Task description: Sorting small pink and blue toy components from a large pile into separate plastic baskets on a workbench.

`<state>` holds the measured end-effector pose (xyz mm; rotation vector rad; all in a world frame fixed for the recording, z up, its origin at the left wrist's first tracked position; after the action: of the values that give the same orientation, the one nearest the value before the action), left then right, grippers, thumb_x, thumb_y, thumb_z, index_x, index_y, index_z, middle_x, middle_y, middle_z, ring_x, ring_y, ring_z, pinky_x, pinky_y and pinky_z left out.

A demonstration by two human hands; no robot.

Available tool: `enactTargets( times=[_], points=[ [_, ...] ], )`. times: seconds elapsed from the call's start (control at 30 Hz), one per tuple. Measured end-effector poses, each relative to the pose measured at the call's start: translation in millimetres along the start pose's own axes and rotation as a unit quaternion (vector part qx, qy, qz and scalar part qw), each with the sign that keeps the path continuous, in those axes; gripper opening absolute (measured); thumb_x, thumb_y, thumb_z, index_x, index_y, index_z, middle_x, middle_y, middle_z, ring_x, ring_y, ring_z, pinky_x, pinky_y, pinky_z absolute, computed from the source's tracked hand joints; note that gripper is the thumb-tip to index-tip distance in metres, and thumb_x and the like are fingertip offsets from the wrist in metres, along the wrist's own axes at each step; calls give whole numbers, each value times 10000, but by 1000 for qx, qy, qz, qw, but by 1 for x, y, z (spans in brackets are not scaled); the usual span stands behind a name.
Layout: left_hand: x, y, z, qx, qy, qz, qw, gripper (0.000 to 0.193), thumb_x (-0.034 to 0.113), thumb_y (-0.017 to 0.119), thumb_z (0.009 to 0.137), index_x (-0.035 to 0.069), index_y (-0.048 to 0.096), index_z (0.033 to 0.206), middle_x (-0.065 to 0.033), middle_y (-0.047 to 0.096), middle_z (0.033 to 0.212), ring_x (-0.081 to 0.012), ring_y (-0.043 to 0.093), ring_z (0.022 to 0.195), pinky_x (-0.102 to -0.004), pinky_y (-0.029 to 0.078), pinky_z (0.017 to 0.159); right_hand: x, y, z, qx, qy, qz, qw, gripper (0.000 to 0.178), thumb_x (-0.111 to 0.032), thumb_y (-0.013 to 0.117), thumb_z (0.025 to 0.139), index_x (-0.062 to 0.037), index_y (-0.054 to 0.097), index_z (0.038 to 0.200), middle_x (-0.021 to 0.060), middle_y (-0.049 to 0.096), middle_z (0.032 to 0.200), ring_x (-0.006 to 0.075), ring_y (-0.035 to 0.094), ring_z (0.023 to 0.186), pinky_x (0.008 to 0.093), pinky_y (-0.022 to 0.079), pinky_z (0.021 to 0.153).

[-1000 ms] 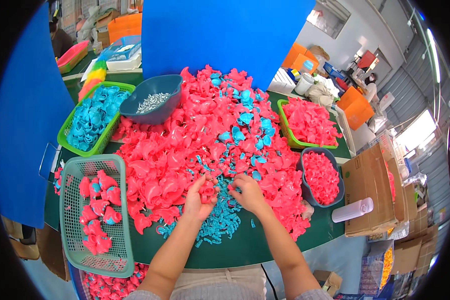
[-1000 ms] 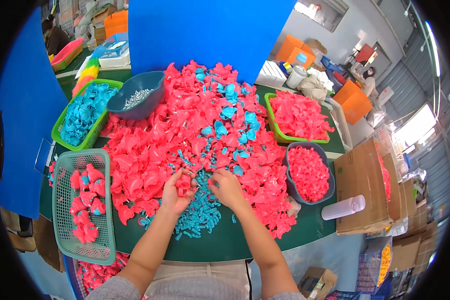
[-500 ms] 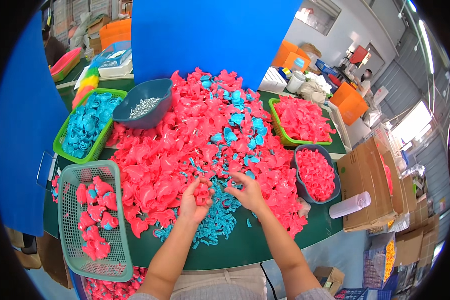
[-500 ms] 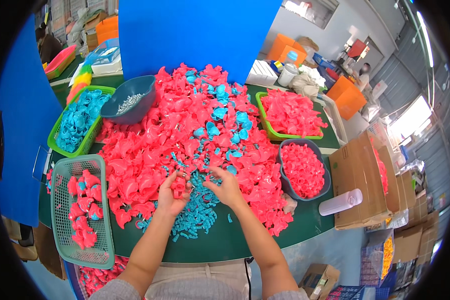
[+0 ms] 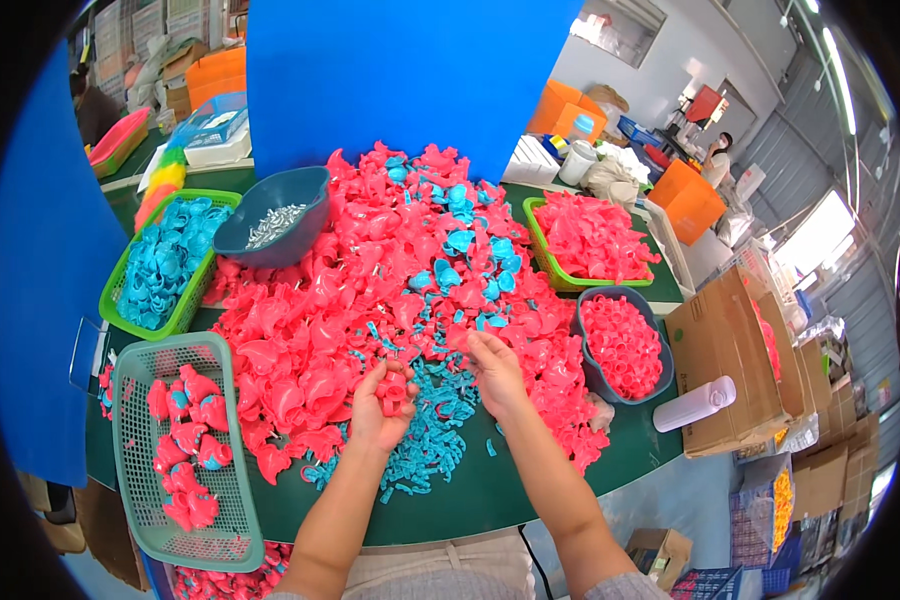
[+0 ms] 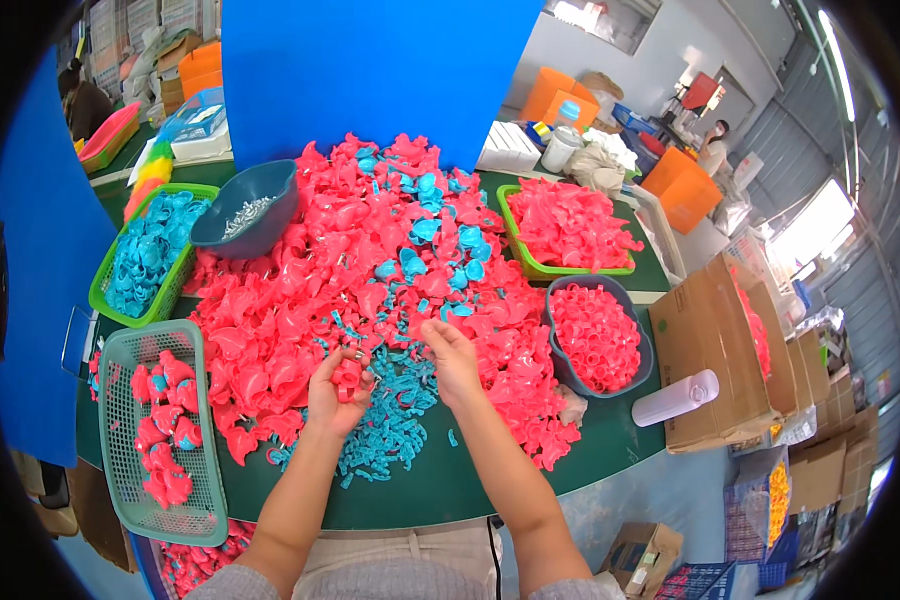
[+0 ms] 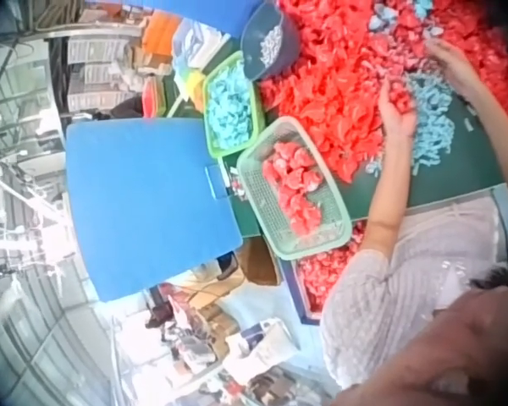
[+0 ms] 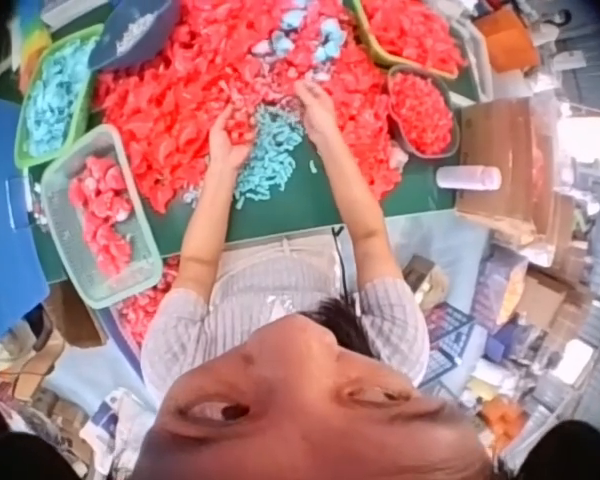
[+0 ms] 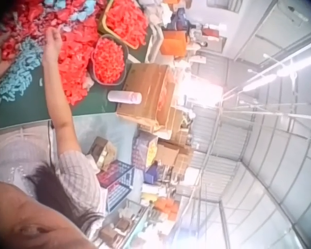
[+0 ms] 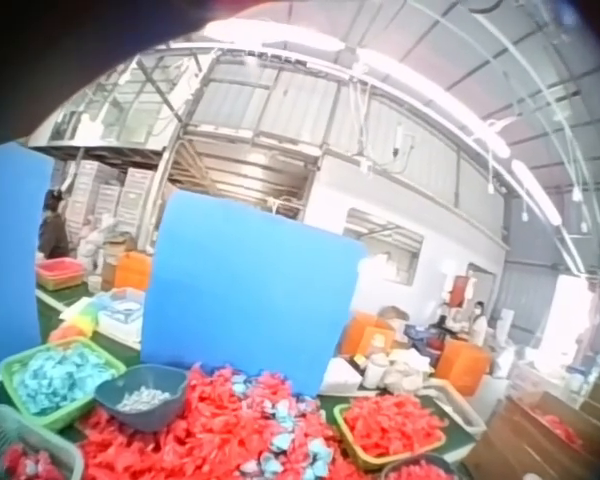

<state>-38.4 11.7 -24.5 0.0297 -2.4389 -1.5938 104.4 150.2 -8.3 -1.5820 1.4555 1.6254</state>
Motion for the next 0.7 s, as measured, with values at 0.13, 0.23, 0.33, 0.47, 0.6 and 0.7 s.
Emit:
enactTargets(
  times=[0.13,0.23,0.33,0.47,0.6,0.7],
  points=[
    [1,-1,-1,-5,-2,8,1000,195,316,539,959,127,581,984,-41,624,923,-179,600,744,-248,418,475,-7,20,-16,-74,-79,-55,993,232,-94,708,857,-43,635,1071,7,671,999,93,622,876,258,494,771],
    [0,-3,-1,-6,3,45,999,213,329,534,962,124,584,993,-42,628,927,-172,607,757,-252,423,483,-11,34,-30,-127,-171,-221,952,348,-99,737,824,-29,617,1143,38,675,1009,126,627,892,284,504,803],
    [-5,-4,-1,9,12,25,1000,208,323,535,957,126,591,993,-60,638,944,-179,618,740,-224,417,436,-29,57,-50,-152,-319,-447,822,446,-175,763,794,-49,613,1195,68,671,1022,175,621,924,314,494,813],
    [-2,4,-4,25,7,-13,1000,217,327,536,956,123,592,1005,-70,635,955,-186,617,748,-220,408,432,-37,76,-51,-164,-399,-464,773,402,-199,742,802,-36,637,1154,117,665,1063,268,627,948,382,490,835],
    [7,2,-6,-11,0,-49,999,205,326,518,974,132,569,1019,-60,625,945,-166,606,733,-232,407,454,-27,41,-7,-55,-352,-474,805,346,-176,716,804,-10,648,1100,188,656,1032,351,616,957,431,475,838],
    [13,-2,-2,-30,10,-87,996,151,283,552,967,146,552,1032,-52,612,918,-147,591,690,-225,384,439,-17,22,13,-28,-374,-564,736,280,-129,702,801,-6,665,1050,184,668,1002,351,619,954,425,488,837]
  ],
)
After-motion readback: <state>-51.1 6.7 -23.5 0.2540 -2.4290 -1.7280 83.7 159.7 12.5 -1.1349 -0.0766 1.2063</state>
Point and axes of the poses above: each hand's wrist, its own z-axis towards the middle knuckle, its own y-axis out of the palm, x = y × z, the point moved 1 cm from there along z, towards the middle knuckle
